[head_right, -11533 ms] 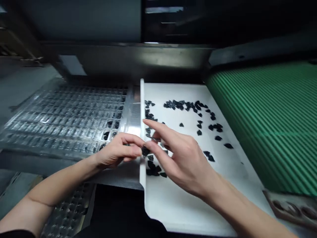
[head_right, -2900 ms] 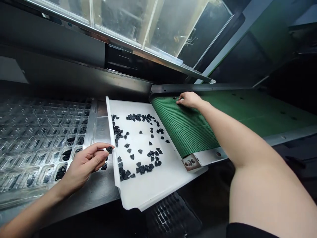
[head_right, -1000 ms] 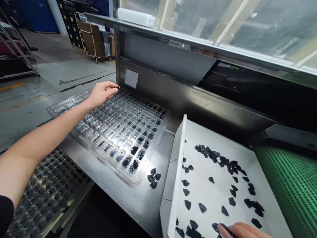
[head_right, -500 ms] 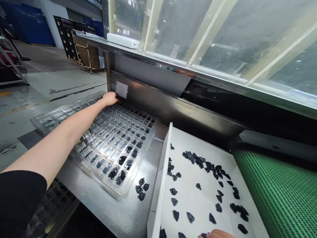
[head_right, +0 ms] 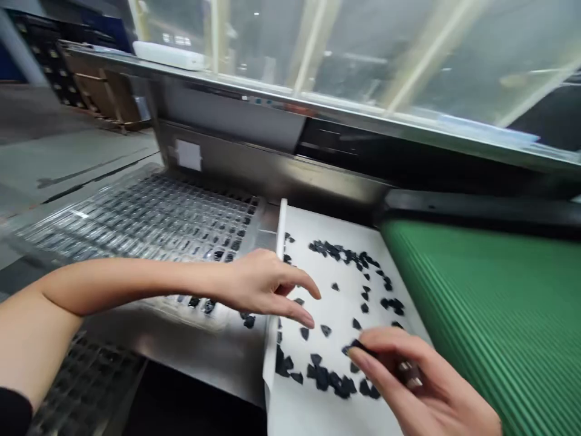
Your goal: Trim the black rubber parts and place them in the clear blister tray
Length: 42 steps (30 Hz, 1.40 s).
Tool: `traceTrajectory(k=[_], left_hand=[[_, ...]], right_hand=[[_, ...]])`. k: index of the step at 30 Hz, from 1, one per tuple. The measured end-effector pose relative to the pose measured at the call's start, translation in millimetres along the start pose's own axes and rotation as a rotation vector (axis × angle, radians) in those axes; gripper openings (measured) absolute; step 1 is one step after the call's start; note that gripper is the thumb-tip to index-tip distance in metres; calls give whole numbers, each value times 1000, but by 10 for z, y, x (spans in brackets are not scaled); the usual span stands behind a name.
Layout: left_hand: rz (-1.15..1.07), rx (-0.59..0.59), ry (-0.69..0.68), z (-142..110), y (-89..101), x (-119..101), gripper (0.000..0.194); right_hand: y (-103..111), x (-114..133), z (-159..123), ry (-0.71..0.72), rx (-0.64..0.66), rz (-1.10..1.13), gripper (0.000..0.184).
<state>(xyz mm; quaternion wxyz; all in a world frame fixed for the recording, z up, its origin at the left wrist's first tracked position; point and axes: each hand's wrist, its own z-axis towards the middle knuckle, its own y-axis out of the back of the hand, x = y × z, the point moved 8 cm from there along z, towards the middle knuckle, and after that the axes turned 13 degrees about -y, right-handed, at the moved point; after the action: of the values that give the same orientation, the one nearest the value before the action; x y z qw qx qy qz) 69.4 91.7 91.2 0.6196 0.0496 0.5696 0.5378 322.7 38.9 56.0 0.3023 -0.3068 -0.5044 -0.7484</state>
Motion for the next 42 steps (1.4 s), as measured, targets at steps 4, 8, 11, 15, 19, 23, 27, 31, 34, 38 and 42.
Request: traceTrajectory(k=[4,8,11,15,19,23,27,31,34,38,42], left_hand=[[-39,54,-18,276,-418,-174,38],[-75,51,-102,425,-492,-355,28],[-88,47,-141,479,-511,-466,26],[-40,-8,-183,536,-529,-551,24],[-27,-94,-258,585,-504,-610,16],[-145,-143,-191,574,-478,-560,17],[-312,-146,-7,504,-512,-429,23],[-521,-123,135,452,-621,-337,29],[-654,-129,188,429,-697,-308,28],[-699,-169,180,400,-720,-313,23],[-670,-209,167,364,-687,-302,22]], right_hand=[[-9,248,-114,-58,70,225,28],[-9,217,-69,-134,137,499,33],[-10,206,-62,-140,186,652,31],[19,232,-64,-110,177,715,33],[102,285,-64,-30,102,727,32],[184,399,-122,107,13,676,22],[216,512,-210,231,-49,614,16],[185,528,-247,232,-38,591,18],[165,523,-253,210,0,602,25],[165,550,-268,228,16,585,25],[148,584,-297,280,4,531,10]])
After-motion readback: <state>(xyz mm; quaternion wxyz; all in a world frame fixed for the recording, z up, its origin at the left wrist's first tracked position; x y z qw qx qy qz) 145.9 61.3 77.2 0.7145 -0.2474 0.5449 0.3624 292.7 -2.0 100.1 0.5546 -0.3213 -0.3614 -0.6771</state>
